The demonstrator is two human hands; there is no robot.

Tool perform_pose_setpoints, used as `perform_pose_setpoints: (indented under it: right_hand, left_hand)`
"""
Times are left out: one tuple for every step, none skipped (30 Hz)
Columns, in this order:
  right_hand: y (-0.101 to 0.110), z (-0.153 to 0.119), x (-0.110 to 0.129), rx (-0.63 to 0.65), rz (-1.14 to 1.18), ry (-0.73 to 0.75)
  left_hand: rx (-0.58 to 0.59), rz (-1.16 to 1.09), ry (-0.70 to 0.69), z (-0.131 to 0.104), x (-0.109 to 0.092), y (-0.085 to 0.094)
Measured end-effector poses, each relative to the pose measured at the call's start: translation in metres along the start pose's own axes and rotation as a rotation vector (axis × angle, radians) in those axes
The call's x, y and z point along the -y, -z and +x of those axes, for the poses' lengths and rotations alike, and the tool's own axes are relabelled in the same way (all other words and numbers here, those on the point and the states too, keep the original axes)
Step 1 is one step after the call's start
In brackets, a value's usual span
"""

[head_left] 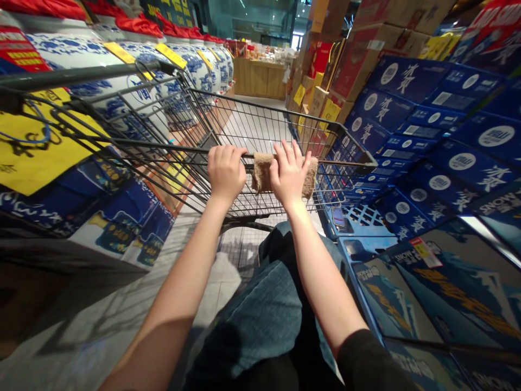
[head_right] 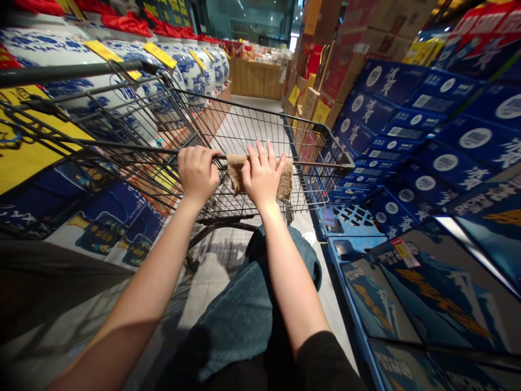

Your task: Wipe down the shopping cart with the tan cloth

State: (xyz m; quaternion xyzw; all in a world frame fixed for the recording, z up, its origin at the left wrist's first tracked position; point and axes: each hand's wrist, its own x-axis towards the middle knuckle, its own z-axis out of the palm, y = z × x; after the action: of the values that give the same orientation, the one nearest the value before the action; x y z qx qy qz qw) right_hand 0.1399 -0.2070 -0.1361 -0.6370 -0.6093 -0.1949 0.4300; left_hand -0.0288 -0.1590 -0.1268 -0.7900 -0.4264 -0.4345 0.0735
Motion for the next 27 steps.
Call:
perform_pose_setpoints:
  right_hand:
    - [0.000,0.000,0.002,0.028,-0.010,-0.017]
    - [0.000,-0.001,0.004,0.047,-0.020,-0.037]
    - [-0.001,-0.003,0.007,0.060,-0.030,-0.050]
    - [-0.001,-0.004,0.010,0.075,-0.037,-0.046]
    - [0.000,-0.005,0.012,0.092,-0.041,-0.025]
    - [0.000,-0.006,0.012,0.113,-0.040,0.011]
    - [0.000,-0.006,0.012,0.129,-0.037,0.049]
    - [0.000,-0.006,0.010,0.133,-0.034,0.074]
    - [0.000,-0.005,0.006,0.117,-0.035,0.074]
    - [0.000,-0.003,0.002,0.082,-0.040,0.046]
    - [0.000,-0.002,-0.004,0.035,-0.049,-0.001]
    - [-0.001,0.000,-0.008,-0.014,-0.058,-0.055]
    - [-0.001,0.001,-0.012,-0.052,-0.066,-0.104]
    - [-0.001,0.001,-0.013,-0.074,-0.073,-0.140]
    - [0.000,0.000,-0.012,-0.076,-0.077,-0.156]
    - [0.000,-0.001,-0.009,-0.061,-0.078,-0.149]
    - [0.000,-0.003,-0.004,-0.031,-0.077,-0.119]
    - [0.001,-0.006,0.002,0.007,-0.071,-0.071]
    - [0.001,-0.008,0.007,0.049,-0.061,-0.012]
    - [0.001,-0.009,0.011,0.088,-0.049,0.047]
    - [0.001,-0.010,0.012,0.114,-0.036,0.091]
    - [0.000,-0.009,0.011,0.120,-0.027,0.110]
    - [0.000,-0.007,0.008,0.103,-0.024,0.100]
    - [-0.001,-0.004,0.002,0.067,-0.026,0.064]
    - [-0.001,-0.002,-0.003,0.021,-0.033,0.014]
    - [-0.002,0.000,-0.008,-0.024,-0.041,-0.037]
    - [-0.002,0.001,-0.011,-0.056,-0.049,-0.077]
  left_hand:
    - [-0.005,-0.009,-0.002,0.000,0.000,0.000]
    - [-0.011,-0.011,-0.004,0.000,-0.001,0.000]
    - [-0.016,-0.008,-0.005,0.000,-0.001,0.000]
    - [-0.019,-0.001,-0.006,0.000,-0.001,0.000]
    - [-0.021,0.006,-0.006,0.000,0.000,0.000]
    - [-0.022,0.010,-0.007,0.000,0.000,0.000]
    - [-0.021,0.011,-0.009,0.000,0.000,0.000]
    - [-0.017,0.007,-0.011,0.000,0.001,0.000]
    - [-0.011,0.001,-0.012,0.000,0.002,0.000]
    - [-0.005,-0.005,-0.013,0.000,0.002,0.001]
    - [-0.002,-0.009,-0.015,0.000,0.002,0.001]
    - [-0.001,-0.008,-0.018,0.000,0.002,0.001]
    - [-0.004,-0.004,-0.020,0.000,0.002,0.001]
    - [-0.008,0.003,-0.023,0.000,0.002,0.001]
    - [-0.014,0.010,-0.024,0.000,0.002,0.001]
    - [-0.019,0.014,-0.025,0.000,0.001,0.001]
    - [-0.024,0.016,-0.026,0.000,0.001,0.000]
    - [-0.030,0.017,-0.028,0.000,0.001,0.000]
    - [-0.037,0.022,-0.029,-0.001,0.001,-0.001]
    - [-0.044,0.032,-0.031,-0.001,0.001,-0.001]
    - [-0.051,0.049,-0.036,-0.001,0.001,-0.002]
    - [-0.057,0.070,-0.042,-0.001,0.002,-0.002]
    - [-0.062,0.092,-0.052,-0.001,0.002,-0.001]
    - [-0.065,0.112,-0.063,-0.001,0.002,-0.001]
    - [-0.068,0.128,-0.076,-0.001,0.002,-0.001]
    - [-0.070,0.140,-0.088,-0.001,0.002,-0.001]
    - [-0.072,0.148,-0.096,-0.001,0.002,-0.001]
